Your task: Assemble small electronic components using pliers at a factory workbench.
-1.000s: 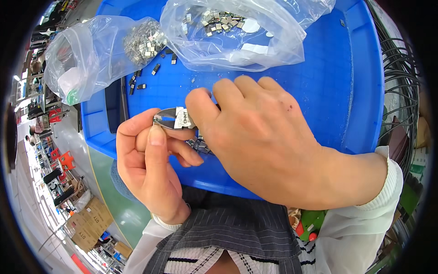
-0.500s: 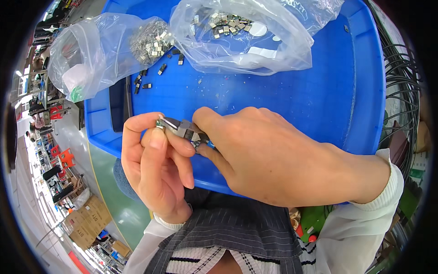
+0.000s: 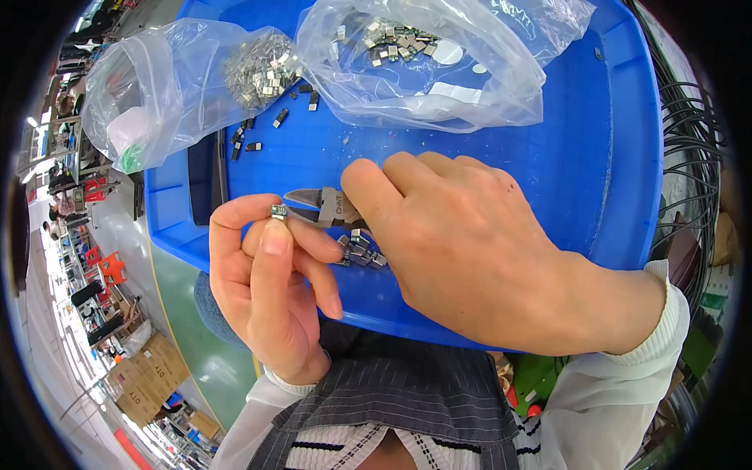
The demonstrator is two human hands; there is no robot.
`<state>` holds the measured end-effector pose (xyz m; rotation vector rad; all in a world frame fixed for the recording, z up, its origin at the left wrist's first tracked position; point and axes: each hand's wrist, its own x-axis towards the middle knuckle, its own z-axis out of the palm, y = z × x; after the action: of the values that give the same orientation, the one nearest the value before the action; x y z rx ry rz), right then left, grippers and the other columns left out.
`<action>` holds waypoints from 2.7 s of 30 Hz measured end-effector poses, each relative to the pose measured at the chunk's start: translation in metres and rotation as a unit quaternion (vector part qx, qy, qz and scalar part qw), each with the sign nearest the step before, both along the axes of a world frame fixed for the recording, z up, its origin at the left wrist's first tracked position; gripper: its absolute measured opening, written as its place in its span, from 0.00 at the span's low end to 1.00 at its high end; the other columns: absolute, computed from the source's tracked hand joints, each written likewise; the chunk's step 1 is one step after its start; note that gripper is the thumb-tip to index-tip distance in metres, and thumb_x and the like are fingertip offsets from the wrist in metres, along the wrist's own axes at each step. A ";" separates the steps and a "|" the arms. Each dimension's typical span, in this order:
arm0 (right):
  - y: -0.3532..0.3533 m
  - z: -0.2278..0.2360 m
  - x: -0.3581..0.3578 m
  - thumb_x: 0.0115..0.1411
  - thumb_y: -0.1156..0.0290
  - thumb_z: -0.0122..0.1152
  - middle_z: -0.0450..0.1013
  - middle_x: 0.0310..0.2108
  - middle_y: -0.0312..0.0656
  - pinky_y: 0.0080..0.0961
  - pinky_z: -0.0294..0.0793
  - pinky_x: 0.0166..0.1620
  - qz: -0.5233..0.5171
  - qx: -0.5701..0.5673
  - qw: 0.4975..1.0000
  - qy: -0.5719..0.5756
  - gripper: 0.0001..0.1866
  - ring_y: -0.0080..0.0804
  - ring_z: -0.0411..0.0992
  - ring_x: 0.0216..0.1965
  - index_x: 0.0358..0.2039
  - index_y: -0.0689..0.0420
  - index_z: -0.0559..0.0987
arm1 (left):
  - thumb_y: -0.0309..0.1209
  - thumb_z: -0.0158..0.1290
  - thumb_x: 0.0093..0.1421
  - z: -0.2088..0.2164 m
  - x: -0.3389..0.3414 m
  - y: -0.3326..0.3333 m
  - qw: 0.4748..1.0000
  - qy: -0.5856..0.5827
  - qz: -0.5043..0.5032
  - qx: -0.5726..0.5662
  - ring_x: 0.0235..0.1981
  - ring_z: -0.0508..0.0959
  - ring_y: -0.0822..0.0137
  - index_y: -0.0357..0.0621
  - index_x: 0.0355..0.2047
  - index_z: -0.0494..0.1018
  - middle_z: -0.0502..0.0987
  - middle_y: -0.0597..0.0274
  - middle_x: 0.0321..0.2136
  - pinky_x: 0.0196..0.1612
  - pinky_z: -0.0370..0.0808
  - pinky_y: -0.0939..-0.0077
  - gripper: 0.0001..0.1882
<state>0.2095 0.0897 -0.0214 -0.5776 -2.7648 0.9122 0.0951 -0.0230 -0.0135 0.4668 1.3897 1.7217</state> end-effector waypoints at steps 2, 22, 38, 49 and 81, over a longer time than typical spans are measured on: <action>-0.001 -0.003 0.000 0.45 0.79 0.58 0.66 0.24 0.37 0.24 0.64 0.26 -0.004 0.056 0.998 0.035 0.16 0.33 0.63 0.21 0.37 0.58 0.68 | 0.22 0.40 0.62 0.000 -0.001 0.000 1.000 -0.008 -0.004 -0.010 0.09 0.67 0.72 0.35 0.44 0.57 0.75 0.46 0.23 0.14 0.63 0.90 0.11; 0.025 0.030 -0.014 0.54 0.76 0.54 0.71 0.25 0.45 0.29 0.66 0.24 -0.030 -0.374 0.912 -0.165 0.07 0.40 0.68 0.20 0.33 0.62 0.67 | 0.21 0.45 0.59 -0.003 -0.005 -0.002 0.980 0.185 0.000 -0.067 0.11 0.68 0.71 0.34 0.38 0.63 0.75 0.52 0.21 0.16 0.64 0.86 0.07; 0.026 -0.008 -0.001 0.54 0.74 0.55 0.72 0.26 0.47 0.35 0.68 0.31 0.022 -0.122 0.988 -0.096 0.07 0.46 0.71 0.26 0.32 0.62 0.69 | 0.16 0.51 0.47 0.033 -0.073 0.029 0.687 0.612 -0.359 -0.159 0.22 0.71 0.66 0.37 0.30 0.74 0.75 0.60 0.24 0.27 0.67 0.77 0.09; 0.037 -0.014 -0.009 0.54 0.72 0.54 0.73 0.25 0.48 0.36 0.69 0.31 0.034 -0.080 0.989 -0.116 0.08 0.46 0.71 0.25 0.31 0.62 0.70 | 0.20 0.53 0.48 0.015 -0.081 0.037 0.662 0.569 -0.467 -0.139 0.22 0.71 0.63 0.41 0.34 0.73 0.73 0.63 0.25 0.26 0.68 0.75 0.11; 0.019 -0.013 -0.010 0.52 0.74 0.50 0.73 0.24 0.54 0.39 0.73 0.31 0.180 -0.032 0.967 -0.178 0.09 0.48 0.73 0.28 0.31 0.65 0.72 | 0.31 0.48 0.57 -0.006 -0.064 0.206 0.818 0.473 -0.326 -0.022 0.38 0.76 0.61 0.42 0.44 0.73 0.76 0.55 0.40 0.41 0.72 0.71 0.15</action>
<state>0.1998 0.1082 -0.0342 -0.2692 -3.2478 1.0633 0.0315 0.1833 -0.0194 1.7143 1.6101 0.8546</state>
